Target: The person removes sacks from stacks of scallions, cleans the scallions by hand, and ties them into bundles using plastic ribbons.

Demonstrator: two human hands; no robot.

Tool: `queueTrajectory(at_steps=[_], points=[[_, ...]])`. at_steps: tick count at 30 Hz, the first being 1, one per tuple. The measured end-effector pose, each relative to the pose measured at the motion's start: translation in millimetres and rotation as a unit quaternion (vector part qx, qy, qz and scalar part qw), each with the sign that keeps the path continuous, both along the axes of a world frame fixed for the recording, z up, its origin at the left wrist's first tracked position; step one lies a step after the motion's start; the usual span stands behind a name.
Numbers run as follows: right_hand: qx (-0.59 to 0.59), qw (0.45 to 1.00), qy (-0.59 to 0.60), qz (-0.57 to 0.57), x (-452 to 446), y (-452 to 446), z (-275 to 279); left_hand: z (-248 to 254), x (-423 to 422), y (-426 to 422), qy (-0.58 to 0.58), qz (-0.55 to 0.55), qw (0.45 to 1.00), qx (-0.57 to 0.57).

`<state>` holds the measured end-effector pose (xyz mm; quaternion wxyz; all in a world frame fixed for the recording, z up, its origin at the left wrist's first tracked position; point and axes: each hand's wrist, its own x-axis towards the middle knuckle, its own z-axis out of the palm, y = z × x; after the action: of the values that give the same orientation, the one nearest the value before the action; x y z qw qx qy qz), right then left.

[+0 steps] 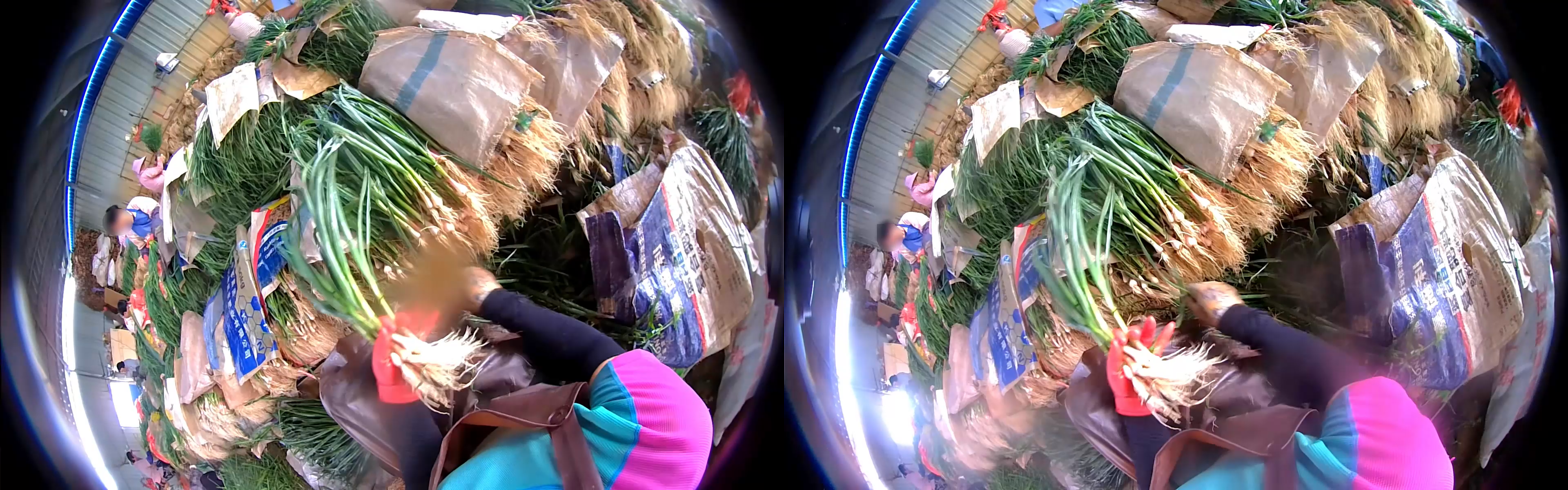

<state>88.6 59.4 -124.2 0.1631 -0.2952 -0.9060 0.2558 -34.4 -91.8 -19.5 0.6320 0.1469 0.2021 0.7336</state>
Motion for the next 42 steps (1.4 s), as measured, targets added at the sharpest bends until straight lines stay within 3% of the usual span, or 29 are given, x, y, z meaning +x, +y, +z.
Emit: queueTrajectory(at_steps=[1, 3, 4, 5, 6, 8, 9, 12, 13, 15, 16, 17, 18, 19, 21, 26, 27, 29, 31, 32, 33, 34, 35, 38, 41, 42], points=[[-0.139, 0.964, -0.228, 0.006, 25, 6, 29, 0, -12, -9, 0.062, 0.01, 0.998, 0.009], [-0.096, 0.916, -0.382, 0.072, 55, 10, -34, 1, -37, -28, 0.182, 0.04, 0.982, 0.009], [-0.093, 0.9, -0.417, 0.085, 55, 15, -84, 5, -49, -32, 0.204, 0.014, 0.972, 0.113], [-0.127, 0.874, -0.46, 0.09, 55, 22, 3, 27, -46, -34, 0.167, 0.013, 0.98, 0.111], [-0.084, 0.911, -0.401, 0.046, 47, 25, 33, 38, -53, -44, 0.085, 0.022, 0.995, 0.038], [-0.044, 0.971, -0.236, 0.01, 26, 32, 72, 52, -35, -37, 0.178, 0.128, 0.969, 0.117], [-0.049, 0.99, -0.134, 0.019, 13, 32, 84, 54, -26, -33, 0.151, 0.155, 0.973, 0.087], [0.039, 0.975, 0.033, 0.216, -14, 21, 97, 57, 3, -30, 0.099, 0.243, 0.965, 0.001], [-0.008, 0.966, 0.037, 0.257, -43, 12, 43, 43, -3, -30, 0.035, 0.159, 0.985, 0.06], [-0.11, 0.936, 0.037, 0.332, -101, -7, -61, 27, 13, -21, 0.018, 0.144, 0.988, 0.052], [-0.148, 0.953, -0.005, 0.265, -83, 4, -62, 21, 19, -16, 0.022, 0.125, 0.99, 0.066], [-0.183, 0.961, -0.048, 0.199, -58, 20, -62, 6, 20, -13, 0.099, 0.154, 0.981, 0.06], [-0.11, 0.929, -0.287, 0.207, -46, 38, -120, 10, 29, -14, 0.036, 0.148, 0.988, 0.032], [-0.126, 0.933, -0.303, 0.149, 2, 49, -100, 14, 36, -18, -0.026, 0.14, 0.99, 0.003], [-0.105, 0.938, -0.327, 0.05, 100, 63, -75, -1, 32, -33, 0.005, 0.159, 0.985, -0.061], [-0.003, 0.893, -0.445, -0.066, 243, 91, -89, 5, 56, -52, -0.091, 0.136, 0.982, -0.092], [0.018, 0.876, -0.478, -0.064, 246, 95, -96, 1, 57, -57, -0.086, 0.13, 0.984, -0.091], [0.125, 0.89, -0.435, -0.059, 218, 92, -80, -5, 60, -61, -0.114, 0.129, 0.98, -0.1], [0.246, 0.934, -0.256, -0.039, 161, 69, -44, 0, 63, -59, -0.113, 0.141, 0.977, -0.117], [0.228, 0.949, -0.216, -0.014, 125, 53, 4, 0, 62, -60, -0.104, 0.134, 0.979, -0.115], [0.032, 0.983, -0.182, 0.008, 94, 33, 51, -1, 61, -59, -0.093, 0.124, 0.982, -0.111], [-0.144, 0.985, 0.074, 0.064, 75, 15, 44, 0, 61, -56, -0.1, 0.112, 0.984, -0.095], [-0.388, 0.883, 0.243, 0.105, 56, -19, 56, -4, 59, -58, -0.073, 0.113, 0.985, -0.11], [-0.586, 0.734, 0.189, 0.286, 33, -53, 58, -18, 46, -67, -0.006, 0.117, 0.981, -0.158], [-0.454, 0.832, 0.13, 0.291, 74, 1, 86, -9, 44, -69, -0.043, 0.12, 0.972, -0.199], [-0.583, 0.772, 0.166, 0.193, 99, 19, 87, -14, 43, -71, -0.045, 0.143, 0.969, -0.198]])
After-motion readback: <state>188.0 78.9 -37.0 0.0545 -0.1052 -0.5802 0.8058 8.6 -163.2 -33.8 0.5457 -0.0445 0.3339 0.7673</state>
